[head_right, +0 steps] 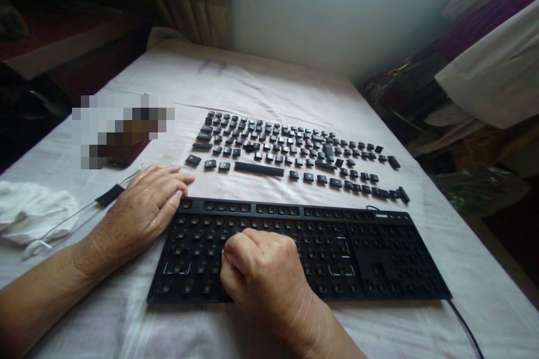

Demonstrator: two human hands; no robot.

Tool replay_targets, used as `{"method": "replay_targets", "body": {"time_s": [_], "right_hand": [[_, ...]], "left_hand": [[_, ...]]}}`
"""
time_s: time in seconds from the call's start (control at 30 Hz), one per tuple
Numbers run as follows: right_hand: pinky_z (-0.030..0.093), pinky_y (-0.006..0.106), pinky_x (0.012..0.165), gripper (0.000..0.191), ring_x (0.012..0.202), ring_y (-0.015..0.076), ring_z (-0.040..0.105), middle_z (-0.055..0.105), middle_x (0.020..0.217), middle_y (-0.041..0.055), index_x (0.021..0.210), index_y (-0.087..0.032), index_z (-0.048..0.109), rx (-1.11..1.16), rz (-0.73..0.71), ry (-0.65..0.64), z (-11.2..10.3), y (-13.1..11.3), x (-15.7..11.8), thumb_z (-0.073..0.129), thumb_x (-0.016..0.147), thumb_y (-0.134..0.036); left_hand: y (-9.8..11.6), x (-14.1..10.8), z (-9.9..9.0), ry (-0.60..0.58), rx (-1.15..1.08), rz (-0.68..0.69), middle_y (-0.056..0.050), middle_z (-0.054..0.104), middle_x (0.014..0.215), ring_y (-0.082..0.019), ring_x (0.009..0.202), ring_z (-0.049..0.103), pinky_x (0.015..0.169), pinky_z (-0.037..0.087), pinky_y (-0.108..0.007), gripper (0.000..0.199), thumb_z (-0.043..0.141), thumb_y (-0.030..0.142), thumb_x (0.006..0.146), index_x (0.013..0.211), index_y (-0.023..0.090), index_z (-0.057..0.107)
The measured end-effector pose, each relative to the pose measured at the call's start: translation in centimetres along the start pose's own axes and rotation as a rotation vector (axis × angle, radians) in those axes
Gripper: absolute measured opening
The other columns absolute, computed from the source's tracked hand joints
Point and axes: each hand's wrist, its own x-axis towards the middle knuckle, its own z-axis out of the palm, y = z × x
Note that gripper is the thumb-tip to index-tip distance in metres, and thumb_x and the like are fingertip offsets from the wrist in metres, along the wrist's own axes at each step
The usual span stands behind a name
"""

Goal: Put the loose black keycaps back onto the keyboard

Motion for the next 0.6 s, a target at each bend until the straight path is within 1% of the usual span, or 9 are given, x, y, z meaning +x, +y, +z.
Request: {"method": "replay_targets", "body": {"time_s": [0.1,0.17,0.27,0.37,0.47,0.53,0.6], "right_hand": [[0.039,0.022,0.051,0.020,0.048,0.0098,0.053,0.059,0.058,-0.0020,0.070,-0.017,0.064,0.048,0.006,0.008,-0.3,0.1,0.2,0.054,0.084,-0.009],[0.040,0.020,0.051,0.017,0.048,0.0085,0.054,0.061,0.059,-0.0024,0.073,-0.017,0.066,0.105,0.030,0.047,-0.9,-0.1,0.5,0.056,0.084,-0.009],[0.040,0.017,0.050,0.015,0.048,0.0070,0.054,0.062,0.059,-0.0031,0.075,-0.017,0.066,0.165,0.072,0.109,-2.2,-0.8,1.0,0.059,0.084,-0.009],[0.038,0.017,0.049,0.015,0.047,0.0062,0.052,0.061,0.058,-0.0038,0.075,-0.016,0.067,0.187,0.085,0.113,-3.1,-1.9,1.4,0.059,0.084,-0.008],[0.038,0.018,0.050,0.016,0.047,0.0062,0.051,0.058,0.057,-0.0041,0.073,-0.016,0.067,0.175,0.066,0.132,-2.7,-2.6,1.7,0.058,0.084,-0.007],[0.038,0.019,0.051,0.017,0.048,0.0067,0.051,0.058,0.057,-0.0037,0.071,-0.015,0.066,0.162,0.055,0.145,-1.7,-2.5,1.7,0.058,0.085,-0.008],[0.038,0.019,0.052,0.018,0.049,0.0074,0.053,0.060,0.058,-0.0029,0.071,-0.016,0.066,0.155,0.059,0.124,-0.7,-2.1,1.5,0.057,0.085,-0.009]], "left_hand": [[0.0,0.0,0.0,0.004,0.003,0.013,-0.009,0.073,0.119,-0.032,0.124,0.060,0.110,0.039,-0.063,0.033,0.032,0.026,0.099,0.096,0.019,0.064],[-0.1,0.0,0.1,0.007,0.005,0.018,-0.009,0.073,0.119,-0.032,0.124,0.060,0.110,0.039,-0.063,0.034,0.031,0.026,0.100,0.097,0.019,0.064],[-0.1,-0.1,0.1,0.015,0.010,0.021,-0.009,0.073,0.118,-0.032,0.124,0.060,0.109,0.040,-0.062,0.033,0.031,0.026,0.100,0.097,0.019,0.064],[-0.1,-0.1,0.1,0.011,0.013,0.021,-0.009,0.073,0.118,-0.032,0.124,0.060,0.110,0.039,-0.062,0.032,0.032,0.026,0.100,0.097,0.020,0.063],[-0.1,-0.1,0.1,0.014,0.016,0.029,-0.009,0.072,0.119,-0.032,0.124,0.060,0.109,0.039,-0.061,0.032,0.032,0.025,0.100,0.096,0.019,0.063],[-0.1,-0.1,0.2,0.020,0.020,0.034,-0.009,0.072,0.118,-0.032,0.124,0.060,0.109,0.039,-0.062,0.032,0.032,0.025,0.100,0.097,0.019,0.063],[0.0,-0.1,0.2,0.021,0.023,0.037,-0.009,0.072,0.118,-0.032,0.123,0.060,0.109,0.039,-0.062,0.031,0.032,0.024,0.100,0.098,0.018,0.063]]}}
